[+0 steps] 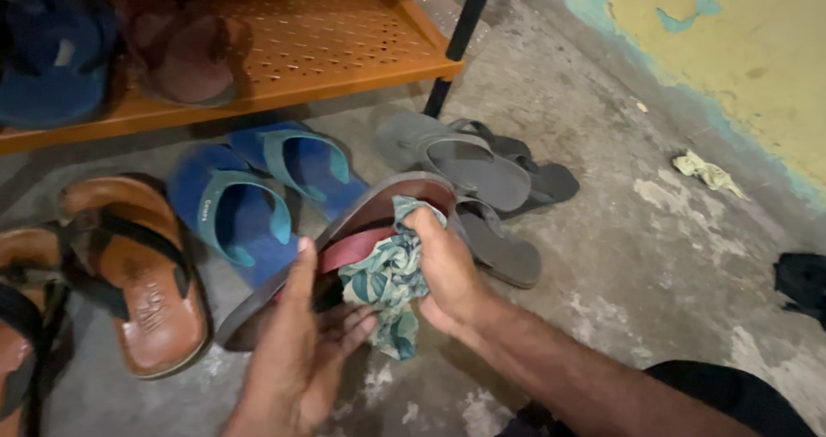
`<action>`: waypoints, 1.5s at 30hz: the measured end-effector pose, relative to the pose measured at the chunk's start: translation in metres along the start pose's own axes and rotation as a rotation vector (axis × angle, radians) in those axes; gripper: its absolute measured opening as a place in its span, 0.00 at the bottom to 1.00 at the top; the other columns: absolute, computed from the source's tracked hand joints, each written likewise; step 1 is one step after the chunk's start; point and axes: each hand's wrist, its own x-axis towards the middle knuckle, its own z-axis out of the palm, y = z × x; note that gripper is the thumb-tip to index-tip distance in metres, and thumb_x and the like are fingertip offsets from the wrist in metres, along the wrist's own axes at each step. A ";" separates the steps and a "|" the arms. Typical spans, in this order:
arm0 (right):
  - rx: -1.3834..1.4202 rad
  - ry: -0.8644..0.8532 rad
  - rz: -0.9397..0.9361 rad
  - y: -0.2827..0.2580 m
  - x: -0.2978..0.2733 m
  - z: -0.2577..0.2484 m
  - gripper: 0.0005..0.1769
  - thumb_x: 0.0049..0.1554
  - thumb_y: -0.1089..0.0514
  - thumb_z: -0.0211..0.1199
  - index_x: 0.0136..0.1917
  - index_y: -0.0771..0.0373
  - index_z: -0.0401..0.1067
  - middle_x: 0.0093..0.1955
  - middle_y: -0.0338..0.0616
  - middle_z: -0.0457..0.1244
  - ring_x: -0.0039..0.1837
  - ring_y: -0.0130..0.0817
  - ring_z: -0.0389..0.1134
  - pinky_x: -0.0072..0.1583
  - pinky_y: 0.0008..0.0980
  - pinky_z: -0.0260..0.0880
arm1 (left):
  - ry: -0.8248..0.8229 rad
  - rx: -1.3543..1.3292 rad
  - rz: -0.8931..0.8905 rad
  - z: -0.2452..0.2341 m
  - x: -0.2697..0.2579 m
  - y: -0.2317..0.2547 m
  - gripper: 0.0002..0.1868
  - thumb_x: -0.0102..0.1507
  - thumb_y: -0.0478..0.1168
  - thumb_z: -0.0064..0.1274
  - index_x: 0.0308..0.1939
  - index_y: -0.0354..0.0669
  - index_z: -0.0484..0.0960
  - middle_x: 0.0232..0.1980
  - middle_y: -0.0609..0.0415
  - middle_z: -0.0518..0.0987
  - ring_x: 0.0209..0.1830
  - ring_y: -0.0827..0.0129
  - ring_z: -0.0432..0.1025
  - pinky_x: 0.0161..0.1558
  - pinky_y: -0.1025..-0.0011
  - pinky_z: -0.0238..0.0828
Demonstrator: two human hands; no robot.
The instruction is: The person wipes a pair of reddish-brown flip-flops with a cloth, cleaning the straps and insoles. The person handles the flip-flops one at a time, turning them over to wipe different surfaces.
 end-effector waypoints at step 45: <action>-0.195 -0.119 0.427 0.026 0.007 -0.005 0.17 0.65 0.54 0.50 0.57 0.69 0.71 0.43 0.48 0.70 0.40 0.37 0.74 0.39 0.39 0.75 | 0.249 -0.210 0.327 -0.039 0.055 -0.003 0.29 0.51 0.38 0.66 0.57 0.45 0.81 0.51 0.54 0.84 0.46 0.63 0.78 0.48 0.61 0.74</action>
